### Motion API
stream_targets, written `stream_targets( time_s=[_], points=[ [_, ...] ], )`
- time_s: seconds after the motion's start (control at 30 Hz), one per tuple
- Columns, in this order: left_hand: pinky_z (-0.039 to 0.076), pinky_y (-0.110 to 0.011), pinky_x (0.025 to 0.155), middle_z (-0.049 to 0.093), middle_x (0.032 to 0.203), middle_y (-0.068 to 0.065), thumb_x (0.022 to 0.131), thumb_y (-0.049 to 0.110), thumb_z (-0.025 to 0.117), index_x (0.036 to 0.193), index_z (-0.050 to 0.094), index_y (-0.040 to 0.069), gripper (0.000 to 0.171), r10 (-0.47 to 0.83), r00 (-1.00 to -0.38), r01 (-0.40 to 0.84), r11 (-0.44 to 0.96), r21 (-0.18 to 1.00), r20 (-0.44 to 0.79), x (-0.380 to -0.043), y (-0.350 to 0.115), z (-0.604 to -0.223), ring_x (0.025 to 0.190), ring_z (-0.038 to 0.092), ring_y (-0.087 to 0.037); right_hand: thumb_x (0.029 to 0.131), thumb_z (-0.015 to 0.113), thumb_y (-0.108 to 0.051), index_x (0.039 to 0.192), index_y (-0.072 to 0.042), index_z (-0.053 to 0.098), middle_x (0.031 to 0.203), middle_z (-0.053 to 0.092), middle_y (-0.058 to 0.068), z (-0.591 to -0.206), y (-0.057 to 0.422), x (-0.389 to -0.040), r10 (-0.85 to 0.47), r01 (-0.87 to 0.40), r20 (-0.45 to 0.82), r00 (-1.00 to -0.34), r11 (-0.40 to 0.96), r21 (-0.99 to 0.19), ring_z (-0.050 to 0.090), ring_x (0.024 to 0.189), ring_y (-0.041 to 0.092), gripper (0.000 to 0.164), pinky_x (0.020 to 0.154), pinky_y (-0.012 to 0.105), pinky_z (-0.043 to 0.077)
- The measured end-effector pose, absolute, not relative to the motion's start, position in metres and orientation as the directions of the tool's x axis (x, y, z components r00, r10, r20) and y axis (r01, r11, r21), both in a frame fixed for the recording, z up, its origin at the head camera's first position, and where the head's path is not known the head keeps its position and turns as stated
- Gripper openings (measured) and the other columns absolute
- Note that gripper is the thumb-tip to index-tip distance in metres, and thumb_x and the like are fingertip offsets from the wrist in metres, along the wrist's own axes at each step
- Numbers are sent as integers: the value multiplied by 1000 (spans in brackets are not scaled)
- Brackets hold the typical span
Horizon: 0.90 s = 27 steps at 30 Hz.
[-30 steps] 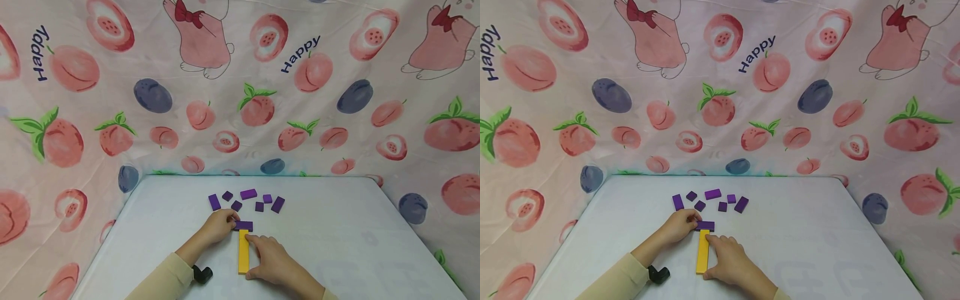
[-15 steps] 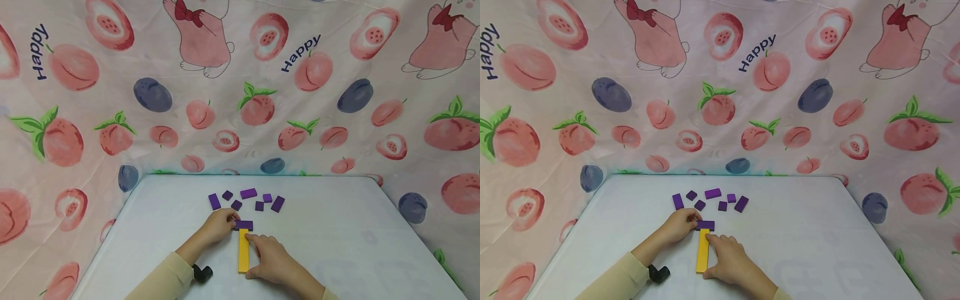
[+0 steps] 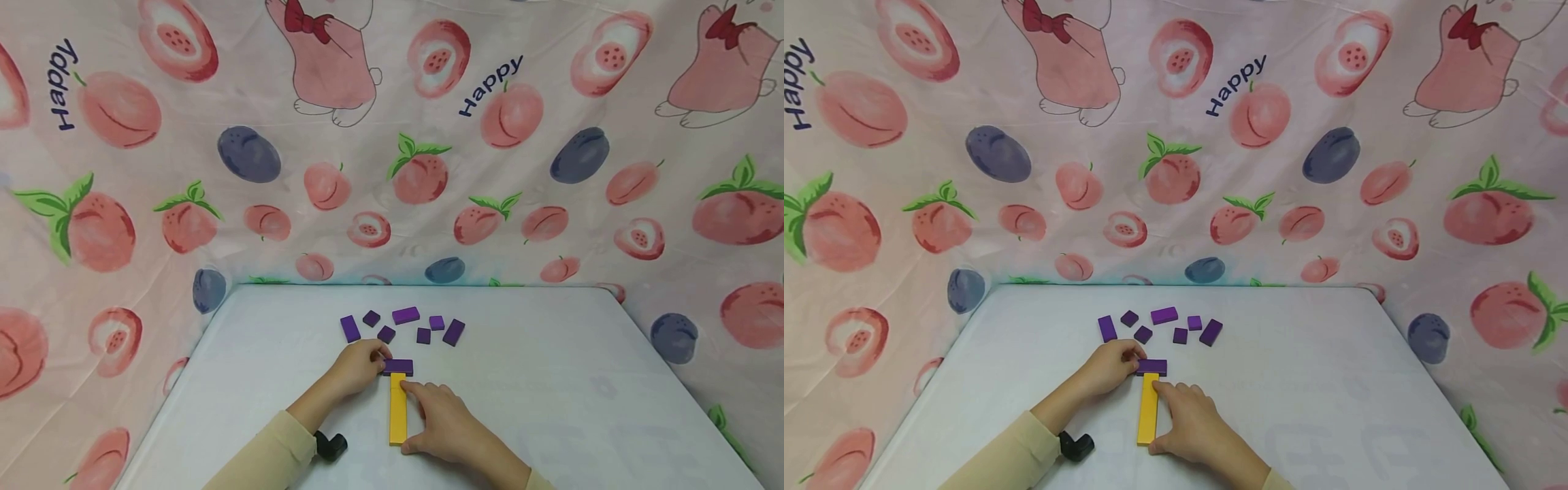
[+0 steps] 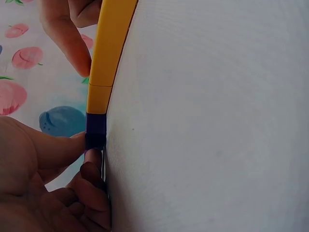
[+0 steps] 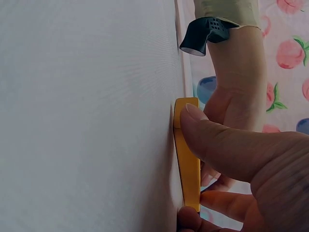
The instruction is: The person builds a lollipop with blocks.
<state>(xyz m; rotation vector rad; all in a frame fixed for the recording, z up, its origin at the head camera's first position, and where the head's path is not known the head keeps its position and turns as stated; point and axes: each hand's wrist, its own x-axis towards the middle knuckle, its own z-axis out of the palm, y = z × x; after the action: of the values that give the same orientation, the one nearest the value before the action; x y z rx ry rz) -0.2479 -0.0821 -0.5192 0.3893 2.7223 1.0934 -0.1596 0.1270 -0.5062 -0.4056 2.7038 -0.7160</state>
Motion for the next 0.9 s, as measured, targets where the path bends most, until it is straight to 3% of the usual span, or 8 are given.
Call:
stream_targets(
  time_s=[0.9],
  points=[
    [57,-39,88,67,91,3,103,11,70,109,77,20,13,318,-946,190,707,682,-66,-249,-82,-519,87,59,-17,68,101,-51,156,-23,54,87,55,-6,-506,128,-159,-344,-186,-228,-911,835,-518,47,91,17,104,77,36,38]
  ],
)
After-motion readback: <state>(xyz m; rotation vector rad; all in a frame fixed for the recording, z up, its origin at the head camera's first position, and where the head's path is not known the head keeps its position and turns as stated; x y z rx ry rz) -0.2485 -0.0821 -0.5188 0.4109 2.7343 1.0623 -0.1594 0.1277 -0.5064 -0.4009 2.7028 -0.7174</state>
